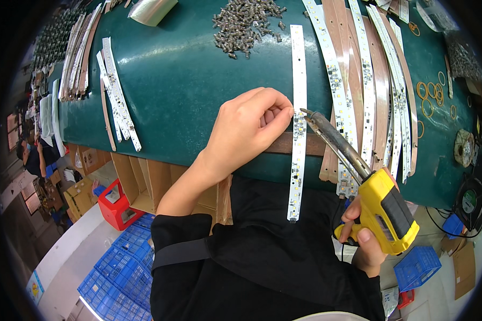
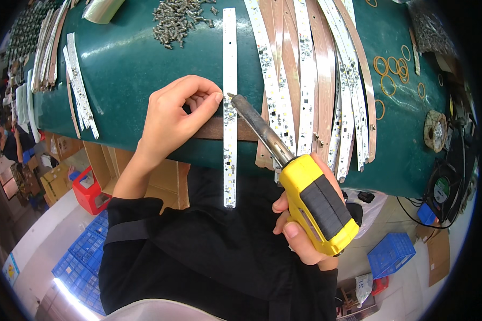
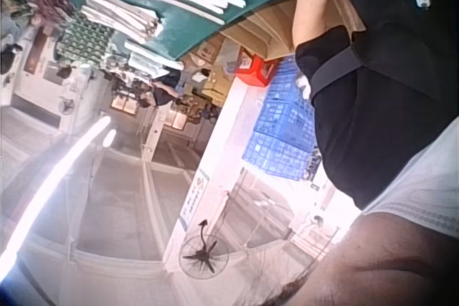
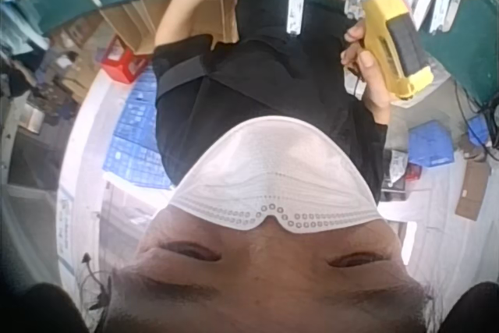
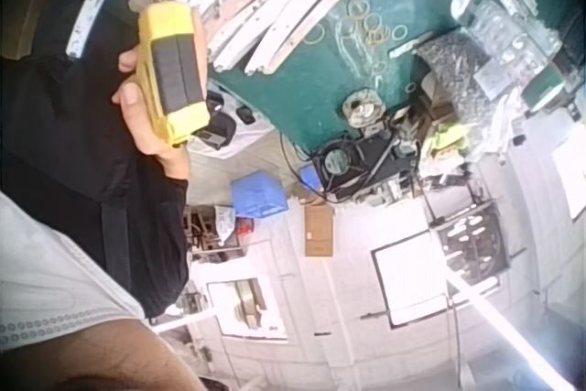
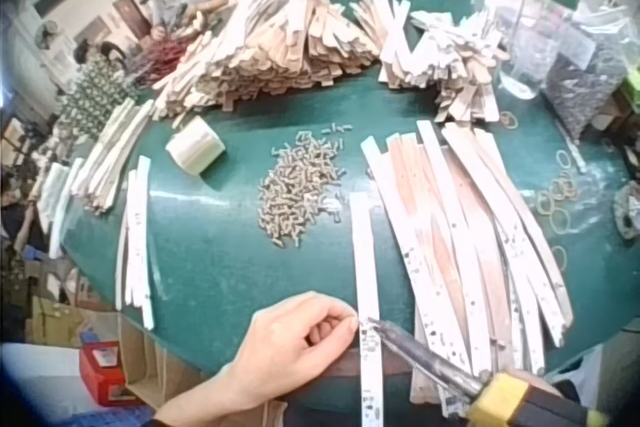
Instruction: The person solders small metal components onto LED light strips using a handheld soldering gun on a workbench, then places the finished LED strips into a cardboard box.
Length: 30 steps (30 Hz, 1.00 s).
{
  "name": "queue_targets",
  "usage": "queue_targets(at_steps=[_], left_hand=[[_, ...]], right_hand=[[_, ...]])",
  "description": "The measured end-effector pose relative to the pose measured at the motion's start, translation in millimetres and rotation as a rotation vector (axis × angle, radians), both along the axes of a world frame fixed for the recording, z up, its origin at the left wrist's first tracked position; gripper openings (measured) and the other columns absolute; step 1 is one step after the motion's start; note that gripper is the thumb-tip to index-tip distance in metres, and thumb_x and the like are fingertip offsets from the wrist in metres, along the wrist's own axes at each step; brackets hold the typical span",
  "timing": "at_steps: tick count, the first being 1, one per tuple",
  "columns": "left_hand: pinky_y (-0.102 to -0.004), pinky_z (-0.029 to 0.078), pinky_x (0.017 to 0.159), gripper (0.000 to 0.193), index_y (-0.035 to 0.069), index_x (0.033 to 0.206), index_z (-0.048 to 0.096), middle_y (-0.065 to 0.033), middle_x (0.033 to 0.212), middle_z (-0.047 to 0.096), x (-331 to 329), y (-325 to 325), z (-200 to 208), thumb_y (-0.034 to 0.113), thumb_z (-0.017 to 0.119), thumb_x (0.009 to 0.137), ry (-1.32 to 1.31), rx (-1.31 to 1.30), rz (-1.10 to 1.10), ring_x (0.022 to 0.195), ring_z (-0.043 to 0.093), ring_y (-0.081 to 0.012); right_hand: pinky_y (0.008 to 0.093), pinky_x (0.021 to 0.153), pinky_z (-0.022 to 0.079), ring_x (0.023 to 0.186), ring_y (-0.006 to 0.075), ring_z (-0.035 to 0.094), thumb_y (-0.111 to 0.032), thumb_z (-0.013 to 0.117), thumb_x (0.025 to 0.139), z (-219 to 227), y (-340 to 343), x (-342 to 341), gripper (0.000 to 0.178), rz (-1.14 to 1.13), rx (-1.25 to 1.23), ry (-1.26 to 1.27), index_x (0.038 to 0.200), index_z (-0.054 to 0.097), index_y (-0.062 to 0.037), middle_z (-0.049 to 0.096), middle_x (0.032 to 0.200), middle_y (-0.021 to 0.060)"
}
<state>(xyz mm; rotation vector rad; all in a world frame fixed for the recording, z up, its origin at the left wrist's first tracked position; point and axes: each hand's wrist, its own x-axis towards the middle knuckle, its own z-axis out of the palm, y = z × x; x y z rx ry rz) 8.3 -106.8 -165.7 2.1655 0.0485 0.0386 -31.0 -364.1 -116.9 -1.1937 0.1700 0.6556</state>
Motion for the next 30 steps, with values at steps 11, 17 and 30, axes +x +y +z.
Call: queue_targets(at_steps=[11, 17, 30], left_hand=[[-0.022, 0.045, 0.052, 0.004, 0.002, 0.08, 0.062, -0.0039, 0.069, 0.058, 0, -1, 1, 0.004, 0.062, 0.077, 0.004, -0.022, 0.012, 0.054, 0.054, -0.0094], [-0.023, 0.045, 0.05, 0.007, 0.001, 0.077, 0.062, -0.0041, 0.066, 0.057, -10, -5, 10, 0.007, 0.066, 0.077, -0.194, 0.039, 0.142, 0.052, 0.053, -0.0104], [-0.0227, 0.041, 0.044, 0.018, 0.001, 0.079, 0.063, -0.0036, 0.057, 0.058, -70, -29, 28, 0.019, 0.062, 0.086, 0.701, -0.39, -0.113, 0.049, 0.058, -0.0092]], right_hand=[[0.0207, 0.039, 0.044, 0.054, 0.0148, 0.05, -0.022, 0.061, 0.071, 8, 7, 1, 0.054, -0.191, -0.14, -0.127, 0.108, 0.043, 0.013, 0.05, 0.081, 0.0157], [0.0196, 0.037, 0.041, 0.051, 0.0135, 0.046, -0.023, 0.058, 0.07, 8, 10, 2, 0.053, -0.281, -0.16, -0.199, 0.104, 0.043, 0.0145, 0.048, 0.078, 0.0155], [0.0175, 0.031, 0.033, 0.048, 0.0127, 0.04, -0.022, 0.052, 0.07, 4, -1, 14, 0.05, -0.293, -0.1, -0.37, 0.098, 0.041, 0.0176, 0.045, 0.076, 0.0168]])
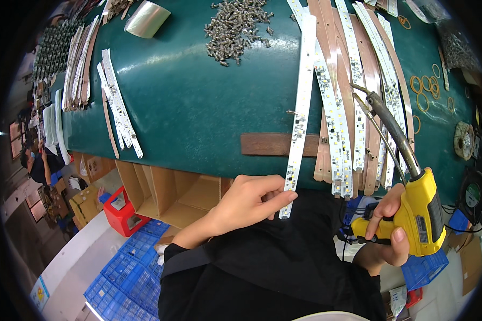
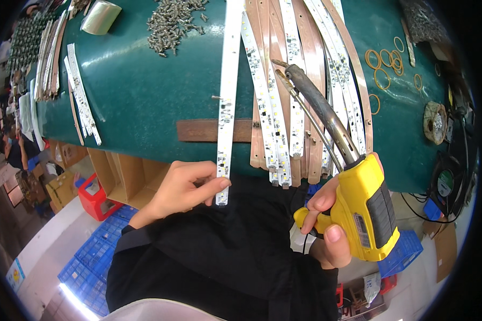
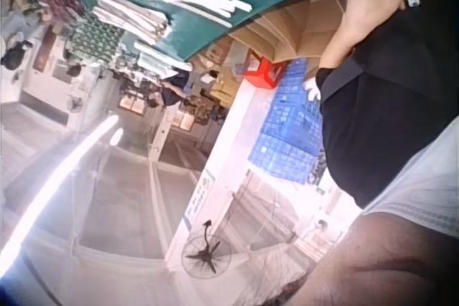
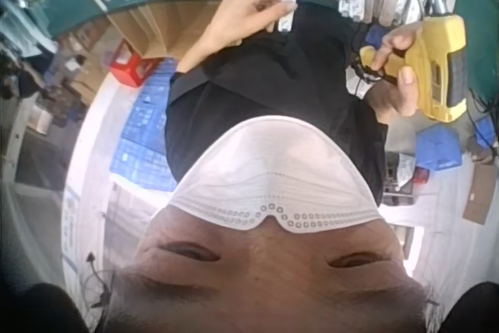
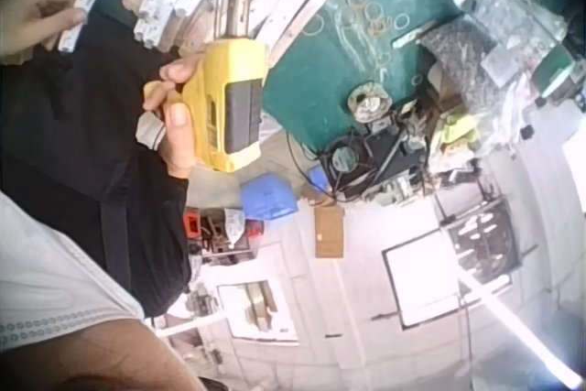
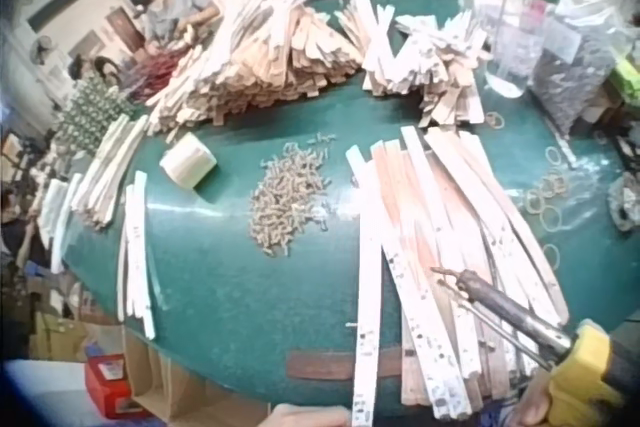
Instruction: The person solders small metal components onto LED light strips using a handheld soldering gun on a workbench, then places the finished LED strips into a cardboard box.
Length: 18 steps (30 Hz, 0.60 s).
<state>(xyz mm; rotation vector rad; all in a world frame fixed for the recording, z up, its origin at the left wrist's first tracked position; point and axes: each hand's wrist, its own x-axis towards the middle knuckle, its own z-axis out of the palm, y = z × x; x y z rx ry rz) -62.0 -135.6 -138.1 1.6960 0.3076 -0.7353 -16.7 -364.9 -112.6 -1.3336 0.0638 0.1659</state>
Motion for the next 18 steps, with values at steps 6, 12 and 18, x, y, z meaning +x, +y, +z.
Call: queue_targets(at_steps=[6, 12, 18], left_hand=[[-0.0233, 0.039, 0.044, 0.016, 0.001, 0.077, 0.062, -0.0039, 0.057, 0.056, -4, 16, 6, 0.015, 0.063, 0.085, -0.218, 0.088, 0.122, 0.048, 0.055, -0.0094], [-0.0216, 0.032, 0.045, 0.023, 0.0, 0.071, 0.052, -0.0007, 0.056, 0.044, -9, 77, 16, 0.013, 0.056, 0.09, -0.443, 0.545, 0.552, 0.05, 0.041, -0.0024], [-0.0323, 0.038, 0.051, 0.036, 0.001, 0.074, 0.053, -0.0102, 0.056, 0.046, -14, 198, -9, 0.032, 0.051, 0.092, -0.433, 1.24, 0.645, 0.052, 0.04, -0.0162]], right_hand=[[0.0173, 0.031, 0.034, 0.054, 0.0144, 0.041, -0.022, 0.052, 0.069, 1, 1, 1, 0.052, -0.087, 0.008, -0.045, 0.099, 0.04, 0.0176, 0.044, 0.077, 0.0178], [0.0186, 0.035, 0.039, 0.06, 0.0155, 0.044, -0.023, 0.055, 0.07, -1, -3, 1, 0.05, -0.069, 0.047, -0.037, 0.1, 0.04, 0.0147, 0.044, 0.08, 0.017], [0.0171, 0.035, 0.039, 0.068, 0.0166, 0.043, -0.02, 0.052, 0.071, -4, -10, 1, 0.053, -0.024, 0.04, -0.017, 0.105, 0.036, 0.0181, 0.042, 0.084, 0.0181]])
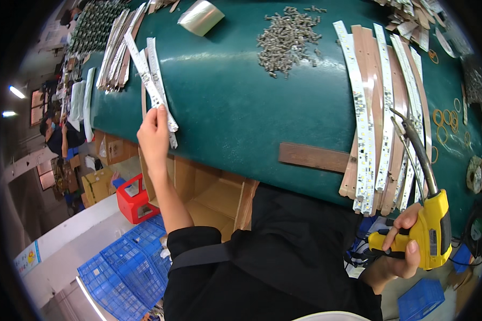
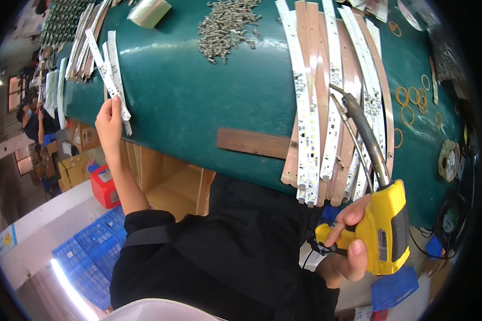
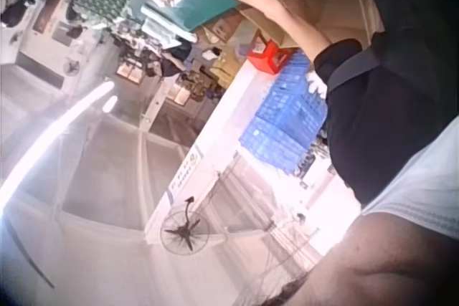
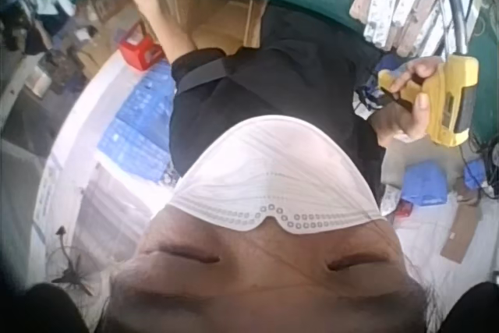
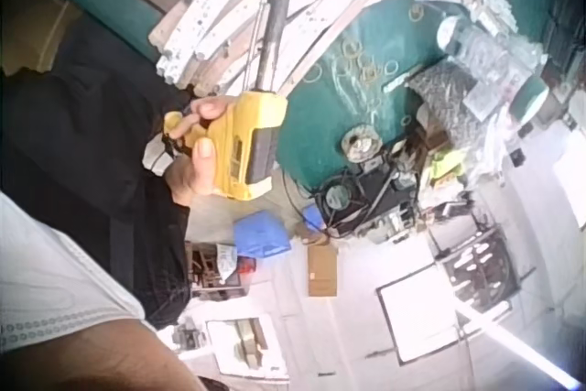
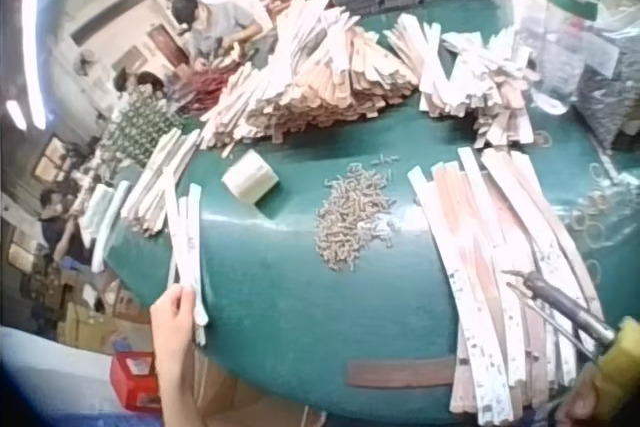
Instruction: The person solders small metal components onto LED light strips using a handheld soldering gun on a workbench, then places the finished LED strips into a cardboard box.
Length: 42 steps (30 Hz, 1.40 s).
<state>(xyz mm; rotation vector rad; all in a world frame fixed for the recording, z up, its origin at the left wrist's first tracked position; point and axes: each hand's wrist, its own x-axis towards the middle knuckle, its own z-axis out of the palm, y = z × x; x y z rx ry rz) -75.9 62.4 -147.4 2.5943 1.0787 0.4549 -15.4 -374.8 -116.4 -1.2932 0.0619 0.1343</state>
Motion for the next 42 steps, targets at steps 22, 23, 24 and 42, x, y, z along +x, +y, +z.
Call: queue_targets(at_steps=[22, 23, 24, 42], left_hand=[[-0.019, 0.035, 0.043, 0.031, 0.003, 0.075, 0.059, -0.0009, 0.061, 0.06, 152, -182, -14, 0.031, 0.059, 0.088, 0.155, -1.012, -0.799, 0.045, 0.046, -0.0037], [-0.0184, 0.032, 0.041, 0.03, 0.004, 0.074, 0.058, 0.0002, 0.061, 0.059, 150, -178, -14, 0.03, 0.058, 0.089, 0.11, -1.058, -0.801, 0.044, 0.043, -0.0028], [-0.0178, 0.03, 0.04, 0.029, 0.004, 0.074, 0.058, -0.0002, 0.062, 0.059, 148, -172, -13, 0.028, 0.056, 0.09, 0.127, -1.159, -0.82, 0.043, 0.043, -0.0021], [-0.0169, 0.037, 0.041, 0.028, 0.002, 0.077, 0.058, -0.0001, 0.061, 0.059, 132, -147, -3, 0.024, 0.05, 0.094, 0.442, -1.038, -0.787, 0.045, 0.049, -0.0035]], right_hand=[[0.0194, 0.033, 0.039, 0.056, 0.0153, 0.045, -0.024, 0.056, 0.069, 6, -8, 8, 0.046, -0.115, -0.05, -0.045, 0.093, 0.042, 0.0133, 0.044, 0.075, 0.0164], [0.0194, 0.033, 0.039, 0.056, 0.0153, 0.045, -0.024, 0.056, 0.069, 6, -7, 10, 0.046, -0.116, -0.047, -0.042, 0.093, 0.042, 0.0133, 0.044, 0.075, 0.0164], [0.0193, 0.033, 0.039, 0.055, 0.0152, 0.044, -0.024, 0.056, 0.069, 5, -5, 10, 0.044, -0.148, -0.049, -0.055, 0.09, 0.042, 0.0126, 0.044, 0.075, 0.0164], [0.0191, 0.033, 0.039, 0.056, 0.0159, 0.044, -0.024, 0.057, 0.069, 4, 4, 8, 0.044, -0.151, -0.035, -0.032, 0.089, 0.042, 0.0126, 0.044, 0.075, 0.0168]])
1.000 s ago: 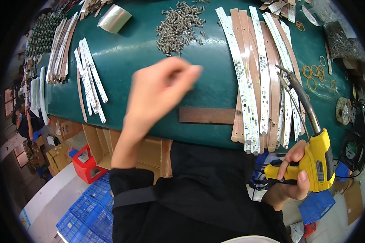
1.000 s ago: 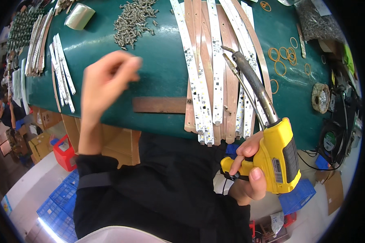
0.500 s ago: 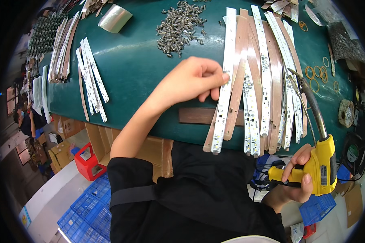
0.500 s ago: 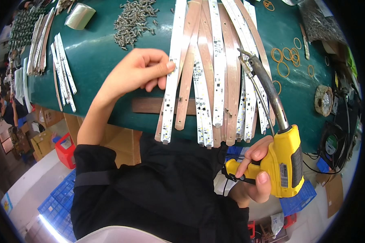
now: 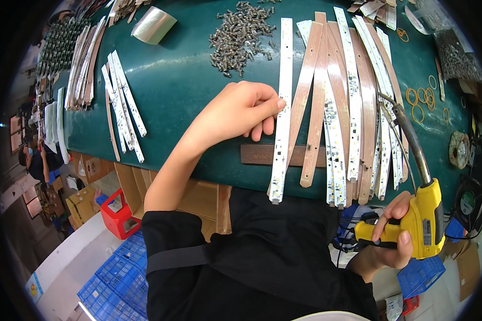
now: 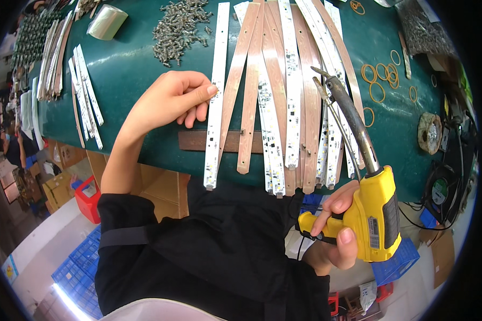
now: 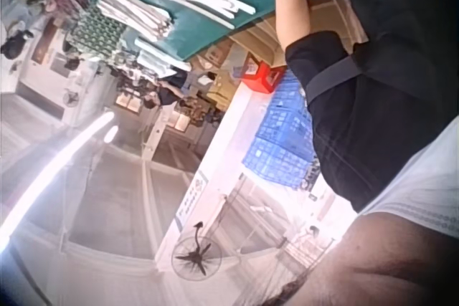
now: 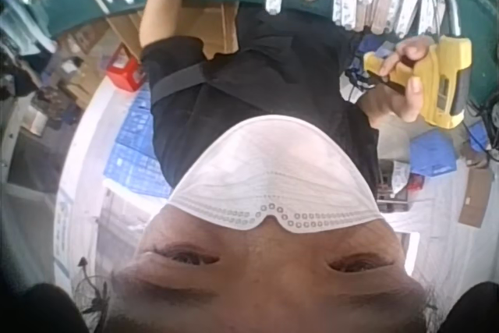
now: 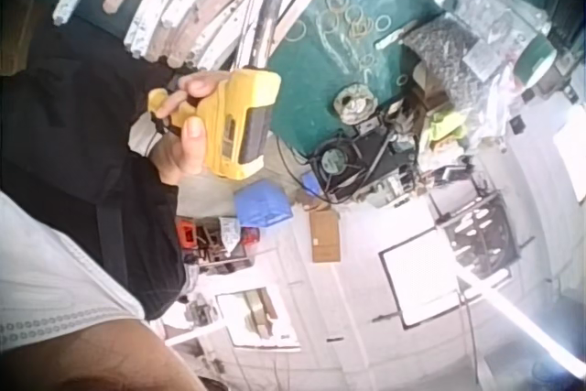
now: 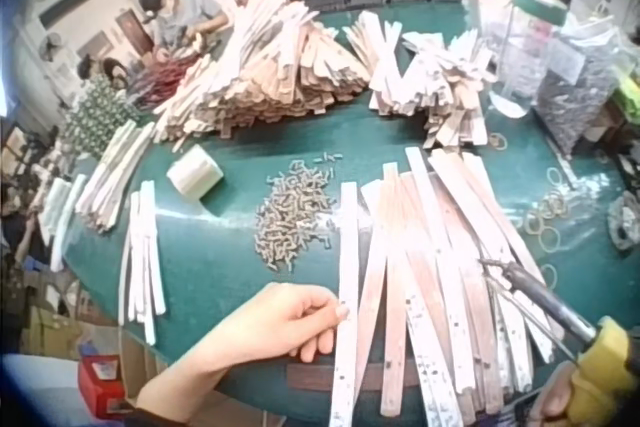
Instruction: The person solders small metal components onto LED light strips using a handheld soldering gun on a workbench, then places the finished LED strips into a cardboard box.
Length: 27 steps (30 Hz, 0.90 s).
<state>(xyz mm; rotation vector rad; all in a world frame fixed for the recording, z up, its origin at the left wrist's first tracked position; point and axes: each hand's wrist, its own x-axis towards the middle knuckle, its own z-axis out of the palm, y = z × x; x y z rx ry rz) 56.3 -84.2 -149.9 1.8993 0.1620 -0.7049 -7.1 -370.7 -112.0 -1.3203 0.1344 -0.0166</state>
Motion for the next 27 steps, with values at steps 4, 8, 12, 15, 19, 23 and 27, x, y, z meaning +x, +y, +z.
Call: queue_targets(at_steps=[4, 8, 12, 15, 19, 23, 27], left_hand=[[-0.0172, 0.039, 0.041, 0.029, 0.002, 0.078, 0.058, -0.0011, 0.061, 0.059, -2, 13, 9, 0.024, 0.05, 0.094, -0.023, 0.016, 0.063, 0.047, 0.053, -0.0047], [-0.0177, 0.045, 0.046, 0.027, -0.001, 0.083, 0.057, -0.0057, 0.067, 0.063, -4, 13, -1, 0.023, 0.05, 0.094, 0.066, -0.157, 0.041, 0.053, 0.06, -0.009], [-0.0187, 0.049, 0.05, 0.025, -0.003, 0.088, 0.057, -0.0088, 0.071, 0.064, -4, -15, -9, 0.02, 0.051, 0.093, 0.14, -0.333, 0.098, 0.058, 0.063, -0.0119], [-0.0195, 0.05, 0.051, 0.024, -0.003, 0.089, 0.056, -0.0094, 0.072, 0.064, -5, -28, -10, 0.02, 0.051, 0.093, 0.129, -0.38, 0.125, 0.059, 0.064, -0.0131], [-0.0186, 0.047, 0.047, 0.025, 0.0, 0.087, 0.056, -0.0064, 0.067, 0.063, 1, -19, -2, 0.023, 0.051, 0.093, -0.014, -0.473, 0.164, 0.056, 0.062, -0.0112], [-0.0166, 0.044, 0.044, 0.025, 0.0, 0.084, 0.057, -0.0037, 0.064, 0.061, 3, 11, 10, 0.023, 0.052, 0.093, -0.015, -0.284, 0.048, 0.051, 0.058, -0.0061], [-0.0169, 0.043, 0.044, 0.022, 0.0, 0.083, 0.057, -0.0028, 0.063, 0.06, -8, 8, -1, 0.018, 0.051, 0.093, 0.054, -0.187, 0.04, 0.05, 0.057, -0.0056]], right_hand=[[0.0165, 0.03, 0.037, 0.065, 0.0163, 0.042, -0.019, 0.052, 0.07, -8, -11, -3, 0.052, 0.111, 0.077, -0.068, 0.105, 0.036, 0.0168, 0.044, 0.082, 0.0176], [0.0165, 0.03, 0.037, 0.065, 0.0163, 0.042, -0.019, 0.052, 0.07, -8, -9, -3, 0.051, 0.102, 0.073, -0.076, 0.104, 0.037, 0.0167, 0.044, 0.082, 0.0176], [0.0179, 0.032, 0.038, 0.06, 0.0161, 0.044, -0.021, 0.054, 0.07, -2, 0, -1, 0.047, 0.053, 0.043, -0.047, 0.096, 0.04, 0.0147, 0.044, 0.079, 0.0176], [0.0193, 0.034, 0.039, 0.054, 0.016, 0.045, -0.024, 0.056, 0.069, 1, 2, -2, 0.044, 0.031, 0.015, -0.021, 0.09, 0.042, 0.0127, 0.044, 0.077, 0.0174], [0.019, 0.034, 0.039, 0.055, 0.016, 0.045, -0.024, 0.056, 0.069, 0, -3, -3, 0.044, 0.037, -0.002, -0.009, 0.09, 0.042, 0.0125, 0.044, 0.076, 0.0172], [0.019, 0.034, 0.039, 0.056, 0.0161, 0.045, -0.024, 0.057, 0.069, 0, -3, -3, 0.044, 0.019, 0.008, -0.005, 0.089, 0.043, 0.0122, 0.044, 0.076, 0.0169], [0.0177, 0.032, 0.038, 0.062, 0.0165, 0.044, -0.023, 0.055, 0.069, -6, -6, -5, 0.049, 0.049, 0.035, -0.034, 0.097, 0.04, 0.0147, 0.044, 0.079, 0.0171]])
